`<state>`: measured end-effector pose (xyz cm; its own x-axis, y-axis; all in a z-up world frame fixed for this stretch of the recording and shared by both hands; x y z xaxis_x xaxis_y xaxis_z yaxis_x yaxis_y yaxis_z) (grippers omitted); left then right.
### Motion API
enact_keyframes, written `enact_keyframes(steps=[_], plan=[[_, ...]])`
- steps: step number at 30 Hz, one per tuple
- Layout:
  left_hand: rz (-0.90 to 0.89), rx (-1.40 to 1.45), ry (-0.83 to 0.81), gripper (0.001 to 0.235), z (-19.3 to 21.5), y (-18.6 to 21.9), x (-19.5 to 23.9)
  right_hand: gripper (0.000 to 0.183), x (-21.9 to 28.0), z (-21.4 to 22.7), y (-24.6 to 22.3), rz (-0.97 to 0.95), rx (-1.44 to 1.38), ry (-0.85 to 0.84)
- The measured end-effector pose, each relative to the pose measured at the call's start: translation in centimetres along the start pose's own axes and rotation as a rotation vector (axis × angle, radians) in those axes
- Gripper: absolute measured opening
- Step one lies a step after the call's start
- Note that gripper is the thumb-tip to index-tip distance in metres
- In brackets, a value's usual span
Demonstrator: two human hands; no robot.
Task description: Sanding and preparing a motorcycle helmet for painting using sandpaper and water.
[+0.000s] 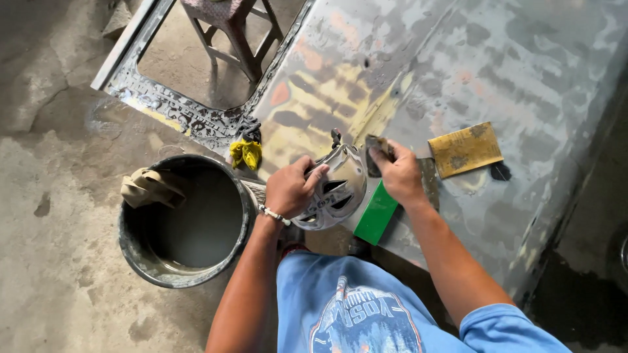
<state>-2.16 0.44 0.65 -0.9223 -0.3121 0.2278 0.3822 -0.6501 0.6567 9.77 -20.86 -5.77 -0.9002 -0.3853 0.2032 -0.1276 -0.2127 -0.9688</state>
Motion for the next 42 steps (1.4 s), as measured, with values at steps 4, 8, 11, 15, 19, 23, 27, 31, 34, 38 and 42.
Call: enact_keyframes(steps=[4, 8, 11, 15, 19, 23, 27, 31, 34, 38, 42], plan=[[-0.029, 0.151, 0.073, 0.038, -0.7, -1.3, -1.2, 0.017, 0.6, 0.5, -4.2, 0.205, 0.11, 0.211], [-0.077, 0.416, 0.008, 0.033, -2.7, -2.7, -2.4, 0.024, 3.1, -2.7, -9.6, 0.496, 0.348, 0.319], [-0.191, 0.436, -0.025, 0.031, -4.9, -3.4, -3.3, 0.027, 4.3, -5.5, -10.8, 0.583, 0.483, 0.327], [-0.269, 0.445, 0.08, 0.033, -4.6, -2.9, -3.3, 0.032, 5.7, -8.8, -11.5, 0.752, 0.753, 0.313], [-0.243, 0.395, 0.037, 0.031, -4.8, -2.6, -4.5, 0.034, 5.4, -9.6, -12.1, 0.785, 0.873, 0.265], [-0.311, 0.449, 0.01, 0.051, -4.7, -0.9, -4.8, 0.032, 4.7, -9.2, -12.5, 0.683, 0.989, 0.299], [-0.3, 0.683, -0.1, 0.065, -4.2, 1.0, -4.7, 0.026, 4.1, -9.1, -13.1, 0.536, 1.133, 0.238], [-0.389, 0.666, -0.079, 0.063, -5.1, 2.4, -5.2, 0.03, 3.2, -7.2, -12.7, 0.52, 1.17, 0.381], [-0.353, 0.628, -0.027, 0.063, -5.1, 2.2, -5.3, 0.033, 4.3, -7.5, -12.6, 0.626, 1.035, 0.415], [-0.299, 0.547, -0.035, 0.061, -4.9, 2.4, -5.7, 0.037, 4.7, -8.3, -13.1, 0.552, 1.002, 0.415], [-0.283, 0.593, -0.004, 0.061, -4.8, 2.7, -5.4, 0.04, 5.2, -8.6, -13.1, 0.525, 1.144, 0.414]])
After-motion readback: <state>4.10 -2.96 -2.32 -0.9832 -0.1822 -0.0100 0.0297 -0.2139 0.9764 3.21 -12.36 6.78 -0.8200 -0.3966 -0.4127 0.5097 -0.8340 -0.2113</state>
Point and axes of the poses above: each hand's wrist, its own x-axis away from the middle knuckle, its own z-axis out of the back of the hand, y = z × x, the point moved 7 cm from there along -x, towards the middle knuckle, and after that the axes turned 2 degrees about z, right-handed, at the moved point
